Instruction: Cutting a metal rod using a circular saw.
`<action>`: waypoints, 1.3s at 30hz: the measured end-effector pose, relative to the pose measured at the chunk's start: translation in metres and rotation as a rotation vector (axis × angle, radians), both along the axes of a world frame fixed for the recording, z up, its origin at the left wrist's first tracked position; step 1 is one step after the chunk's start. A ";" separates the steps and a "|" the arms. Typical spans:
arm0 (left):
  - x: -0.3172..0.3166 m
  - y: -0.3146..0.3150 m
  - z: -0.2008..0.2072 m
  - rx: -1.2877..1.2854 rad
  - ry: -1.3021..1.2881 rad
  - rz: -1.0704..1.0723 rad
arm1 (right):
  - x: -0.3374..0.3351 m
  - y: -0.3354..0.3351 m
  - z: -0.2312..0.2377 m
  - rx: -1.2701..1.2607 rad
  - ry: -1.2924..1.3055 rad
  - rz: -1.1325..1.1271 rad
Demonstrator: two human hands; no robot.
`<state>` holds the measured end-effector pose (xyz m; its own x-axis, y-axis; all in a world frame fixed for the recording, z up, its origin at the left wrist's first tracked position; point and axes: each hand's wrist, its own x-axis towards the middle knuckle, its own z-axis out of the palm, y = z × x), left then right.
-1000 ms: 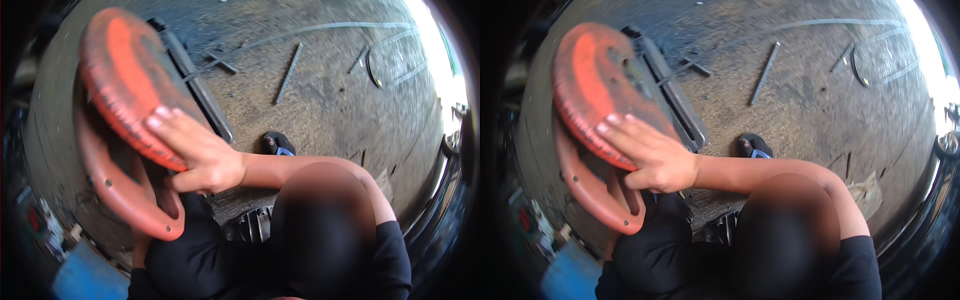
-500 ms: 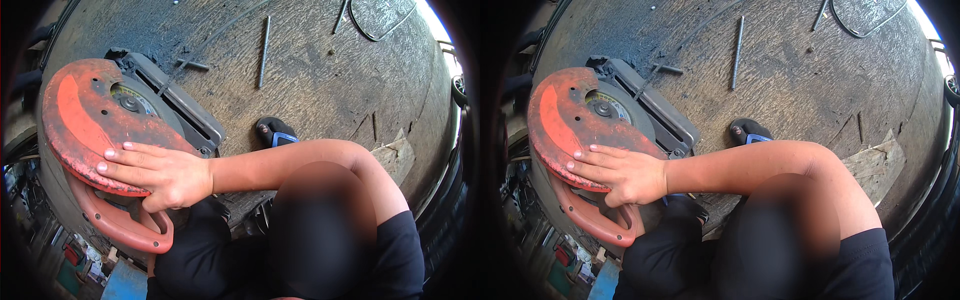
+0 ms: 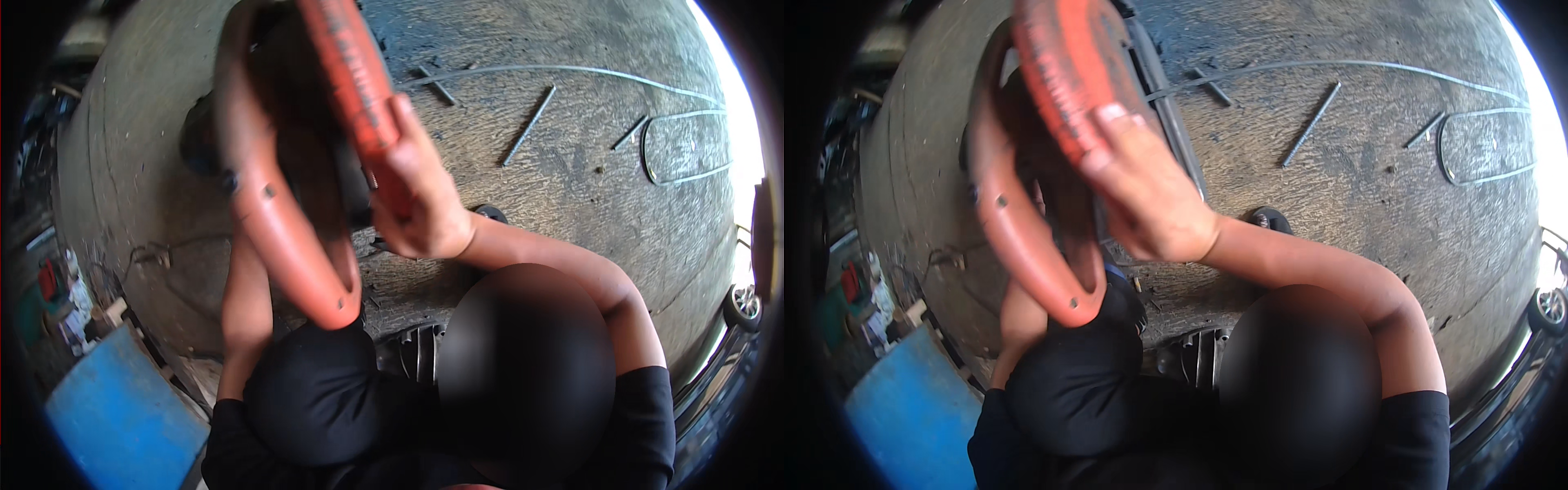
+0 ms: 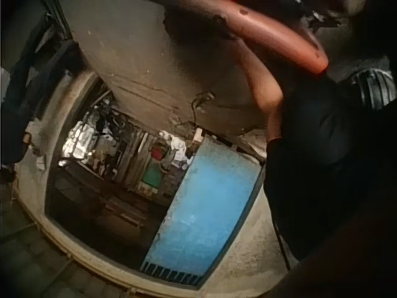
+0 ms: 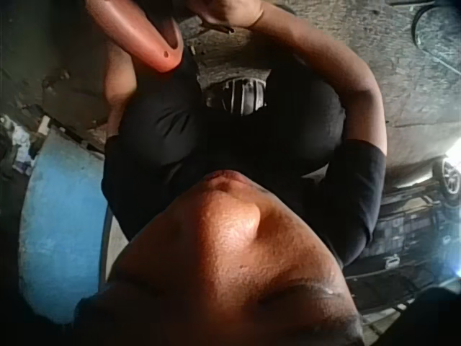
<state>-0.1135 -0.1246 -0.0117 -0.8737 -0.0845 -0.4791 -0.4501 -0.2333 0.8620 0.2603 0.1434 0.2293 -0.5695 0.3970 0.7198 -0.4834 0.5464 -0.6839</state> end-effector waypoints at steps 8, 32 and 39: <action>0.090 -0.101 -0.007 0.092 -0.235 0.368 | 0.028 0.022 0.001 0.254 -0.299 -0.109; 0.292 0.073 0.172 -1.223 -0.030 -1.808 | 0.029 -0.016 0.010 0.147 -0.345 -0.446; 0.400 0.081 0.062 -0.181 -0.514 -0.405 | 0.019 -0.022 0.014 0.150 -0.312 -0.402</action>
<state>0.2864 -0.0436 0.0499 -0.5185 0.0835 -0.8510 -0.8346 0.1672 0.5249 0.2792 0.1211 0.2428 -0.5893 0.5338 0.6064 -0.0016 0.7498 -0.6617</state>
